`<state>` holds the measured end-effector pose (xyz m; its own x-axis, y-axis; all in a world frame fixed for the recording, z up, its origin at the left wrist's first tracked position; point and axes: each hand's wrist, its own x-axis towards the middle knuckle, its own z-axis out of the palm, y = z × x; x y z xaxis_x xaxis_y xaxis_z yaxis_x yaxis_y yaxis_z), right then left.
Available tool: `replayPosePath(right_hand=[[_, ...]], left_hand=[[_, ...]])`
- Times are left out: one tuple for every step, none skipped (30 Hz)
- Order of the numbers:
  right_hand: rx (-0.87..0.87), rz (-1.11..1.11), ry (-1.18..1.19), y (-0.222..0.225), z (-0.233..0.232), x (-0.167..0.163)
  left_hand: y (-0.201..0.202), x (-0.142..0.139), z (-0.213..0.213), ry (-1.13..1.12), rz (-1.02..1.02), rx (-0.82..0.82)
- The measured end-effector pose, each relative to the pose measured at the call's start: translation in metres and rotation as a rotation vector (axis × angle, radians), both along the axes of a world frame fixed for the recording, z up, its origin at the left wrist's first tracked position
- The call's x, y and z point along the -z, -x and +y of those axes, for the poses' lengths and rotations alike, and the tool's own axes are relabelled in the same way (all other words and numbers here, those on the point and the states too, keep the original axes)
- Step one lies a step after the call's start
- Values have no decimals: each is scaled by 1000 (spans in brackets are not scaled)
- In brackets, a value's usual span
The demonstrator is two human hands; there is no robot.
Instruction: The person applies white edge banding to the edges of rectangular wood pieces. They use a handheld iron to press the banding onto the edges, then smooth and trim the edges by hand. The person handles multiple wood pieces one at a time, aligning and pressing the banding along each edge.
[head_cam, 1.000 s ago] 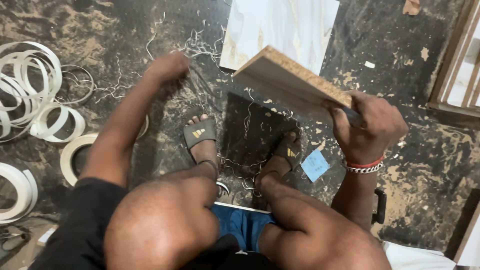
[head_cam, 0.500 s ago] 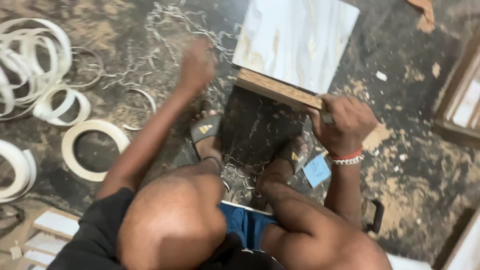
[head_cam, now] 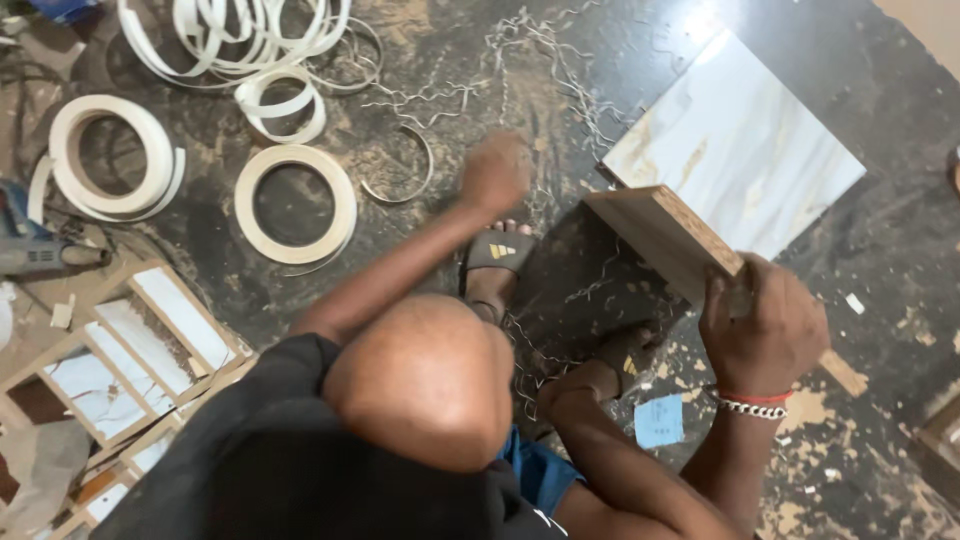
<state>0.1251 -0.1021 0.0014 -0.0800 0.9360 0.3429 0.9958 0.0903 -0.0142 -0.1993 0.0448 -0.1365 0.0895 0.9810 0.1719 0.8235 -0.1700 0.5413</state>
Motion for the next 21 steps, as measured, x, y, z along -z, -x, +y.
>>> replayPosePath(right_hand=[[-5,16,1,0,2,4],[1,1,-9,0,3,8],[11,-23,-11,-1,5,12],[22,-47,-13,-3,6,16],[42,-77,-9,-5,7,19],[63,-105,3,-7,7,22],[42,-107,3,-9,7,23],[26,-105,-3,-11,6,25],[22,-100,-9,-13,6,26],[18,-95,-14,-15,5,26],[17,-85,-19,-16,6,27],[11,-87,-28,-17,5,27],[4,-90,-38,-17,6,27],[-4,-102,-45,-18,6,27],[-1,-100,-42,-18,6,28],[2,-99,-39,-18,6,29],[20,-85,-29,-18,6,30],[32,-80,-23,-18,6,30],[43,-75,-18,-19,6,31],[45,-79,-12,-19,6,32],[52,-81,-6,-20,6,32]], left_hand=[[21,-1,9,-192,115,-147],[42,-2,16,9,149,-303],[63,-1,20,216,178,-458],[77,2,19,215,188,-466],[90,3,18,216,201,-471],[99,3,16,222,217,-475],[106,4,15,181,214,-491],[113,3,18,132,212,-504],[118,2,25,80,204,-509],[125,0,36,123,206,-521],[134,-2,48,164,204,-537],[144,-3,59,-26,317,-488],[153,-4,67,-213,434,-440],[160,-4,74,-152,460,-424],[165,-3,81,-90,486,-406],[168,-3,85,-30,509,-385],[168,-2,87,-8,524,-419],[166,1,87,8,539,-449],[163,3,88,23,554,-474],[159,3,89,72,516,-442],[153,4,87,123,476,-408]])
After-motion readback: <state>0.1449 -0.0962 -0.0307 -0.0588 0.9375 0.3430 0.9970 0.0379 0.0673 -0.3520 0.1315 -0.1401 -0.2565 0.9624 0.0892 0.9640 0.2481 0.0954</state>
